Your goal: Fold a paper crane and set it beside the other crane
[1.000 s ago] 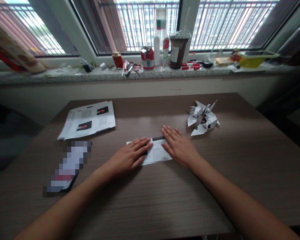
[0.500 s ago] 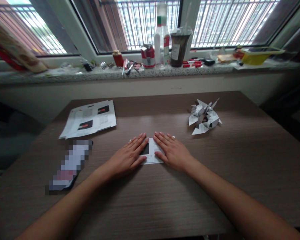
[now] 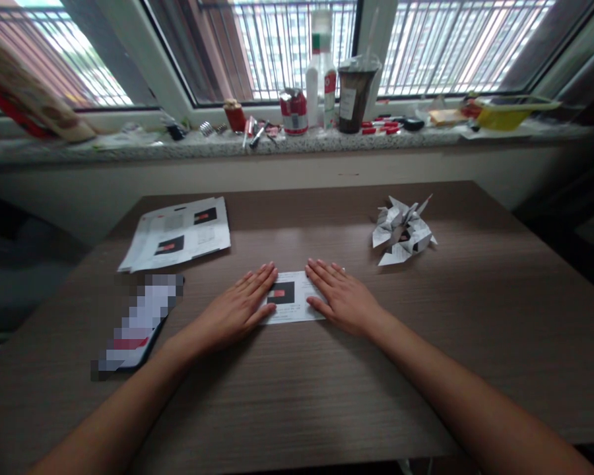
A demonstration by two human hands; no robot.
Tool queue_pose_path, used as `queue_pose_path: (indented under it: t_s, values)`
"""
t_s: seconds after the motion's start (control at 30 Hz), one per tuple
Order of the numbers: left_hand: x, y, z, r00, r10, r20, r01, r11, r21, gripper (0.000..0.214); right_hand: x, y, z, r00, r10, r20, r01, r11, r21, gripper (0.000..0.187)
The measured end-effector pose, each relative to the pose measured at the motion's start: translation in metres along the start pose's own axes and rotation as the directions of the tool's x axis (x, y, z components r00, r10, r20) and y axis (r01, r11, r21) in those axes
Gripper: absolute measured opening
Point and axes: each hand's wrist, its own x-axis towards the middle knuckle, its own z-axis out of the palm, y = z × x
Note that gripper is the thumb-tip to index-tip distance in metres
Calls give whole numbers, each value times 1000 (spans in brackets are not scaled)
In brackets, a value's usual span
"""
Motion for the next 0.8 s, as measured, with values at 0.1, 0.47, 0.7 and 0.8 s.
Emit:
queue_pose_path:
  t_s: [0.1,0.47,0.7,0.8]
  values:
    - [0,0,1,1000,5,-7,-5,1000,1,72,-7,10,-3,999,33,3,-33,999,-17,75]
    - [0,4,-5,999,-29,22,27,998,56,71,-17,18,-2,998,55,-14,-56,997,-57,78]
    - [3,6,-14,996,66,-67,-64,998,27,65,-16,20,-5,999,40,-9,-41,999,-33,78]
    - [4,12,-19,986,151,-70,-152,988,-18,55,-16,19,-6,999,39,-28,-39,999,-10,77]
